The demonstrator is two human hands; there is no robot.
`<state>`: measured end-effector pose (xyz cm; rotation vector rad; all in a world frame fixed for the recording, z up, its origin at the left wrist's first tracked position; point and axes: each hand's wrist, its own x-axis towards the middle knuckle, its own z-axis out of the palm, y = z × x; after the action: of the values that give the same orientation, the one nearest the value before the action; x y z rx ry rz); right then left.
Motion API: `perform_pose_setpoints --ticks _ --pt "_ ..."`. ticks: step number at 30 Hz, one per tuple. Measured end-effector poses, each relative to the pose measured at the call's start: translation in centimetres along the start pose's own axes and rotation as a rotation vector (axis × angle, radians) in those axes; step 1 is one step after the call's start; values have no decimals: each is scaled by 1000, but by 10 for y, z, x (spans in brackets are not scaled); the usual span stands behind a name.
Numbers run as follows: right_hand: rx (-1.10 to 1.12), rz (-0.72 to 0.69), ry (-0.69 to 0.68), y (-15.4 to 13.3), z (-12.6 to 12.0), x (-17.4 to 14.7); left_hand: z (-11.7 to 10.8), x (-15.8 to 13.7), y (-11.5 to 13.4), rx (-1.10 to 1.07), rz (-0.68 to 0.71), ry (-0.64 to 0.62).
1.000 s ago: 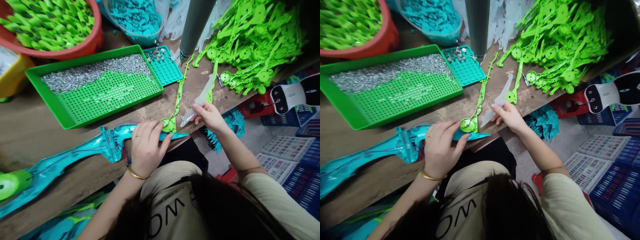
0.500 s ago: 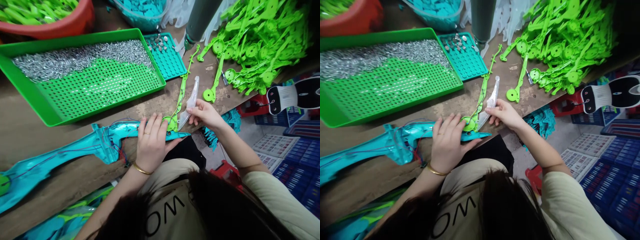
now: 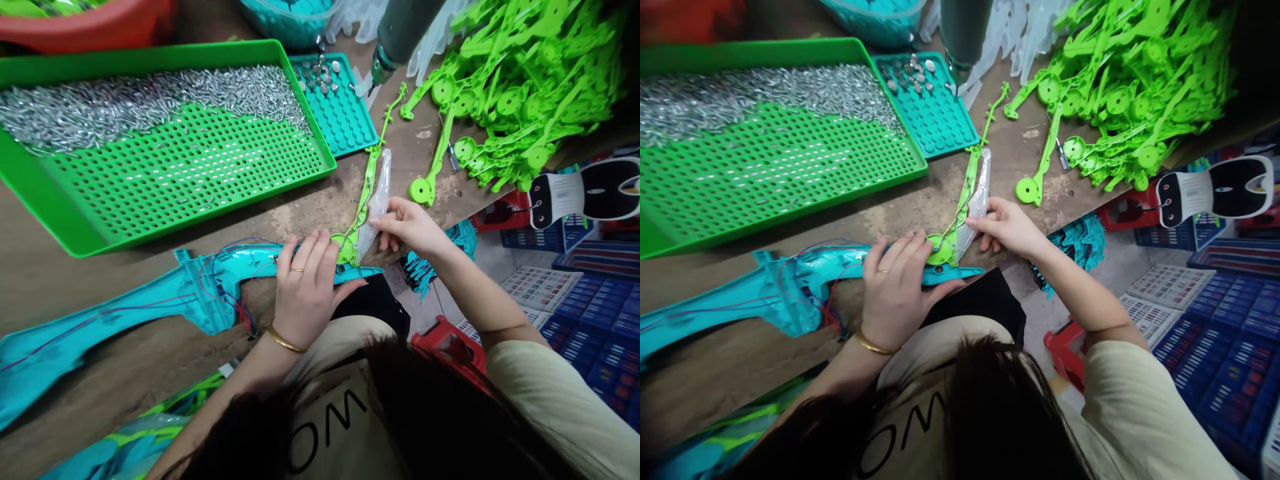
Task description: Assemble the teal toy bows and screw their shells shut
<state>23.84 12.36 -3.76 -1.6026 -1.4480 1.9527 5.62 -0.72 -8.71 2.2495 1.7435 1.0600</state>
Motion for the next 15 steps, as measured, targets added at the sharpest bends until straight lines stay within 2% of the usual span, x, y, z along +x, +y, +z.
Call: perform_pose_setpoints --ticks 5,9,15 --pt "-192 43 38 -9 -2 0 -2 -1 0 34 14 -23" --pt "-317 65 66 -16 -2 0 -4 0 1 147 94 -59" --pt "-536 84 101 -20 -2 -3 -3 -1 2 229 125 -50"
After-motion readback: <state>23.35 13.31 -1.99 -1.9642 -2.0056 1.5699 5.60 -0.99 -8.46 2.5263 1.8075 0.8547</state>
